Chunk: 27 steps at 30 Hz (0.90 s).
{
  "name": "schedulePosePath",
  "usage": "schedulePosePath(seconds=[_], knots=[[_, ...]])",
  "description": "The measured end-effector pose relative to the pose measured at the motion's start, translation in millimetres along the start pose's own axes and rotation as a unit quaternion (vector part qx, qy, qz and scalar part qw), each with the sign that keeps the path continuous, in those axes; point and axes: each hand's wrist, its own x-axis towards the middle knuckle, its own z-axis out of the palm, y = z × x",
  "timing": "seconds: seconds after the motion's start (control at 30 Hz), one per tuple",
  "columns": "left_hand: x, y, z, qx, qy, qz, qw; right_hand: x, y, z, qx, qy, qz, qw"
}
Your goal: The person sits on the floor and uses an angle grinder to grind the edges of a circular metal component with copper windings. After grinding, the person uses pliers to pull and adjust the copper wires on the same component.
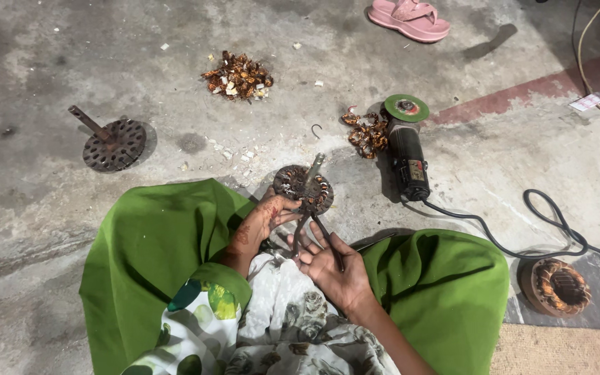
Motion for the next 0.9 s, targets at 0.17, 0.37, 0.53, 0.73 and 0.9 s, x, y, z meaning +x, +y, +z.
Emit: schedulePosePath(seconds=[0.17, 0.37, 0.53, 0.73, 0.9], knots=[[-1.2, -0.6, -1.8, 0.008, -0.022, 0.015, 1.000, 8.5, -4.5, -9.4, 0.005, -0.027, 0.023, 0.999], [0.3, 0.1, -1.4, 0.046, -0.007, 0.015, 0.999, 17.1, -8.8, -30.9, -0.011, -0.107, 0.036, 0.994], [3.3, -0.8, -5.6, 0.015, -0.034, 0.020, 0.999, 25.7, -6.8, -34.0, -0.158, 0.019, -0.013, 0.987], [4.9, 1.2, -7.6, -0.041, -0.051, 0.017, 0.998, 18.5, -1.5, -11.8, -0.334, 0.080, -0.044, 0.938], [2.0, 11.5, -2.9, 0.062, -0.010, 0.015, 0.998, -6.3, -0.2, 3.5, -0.292, 0.067, -0.096, 0.949]])
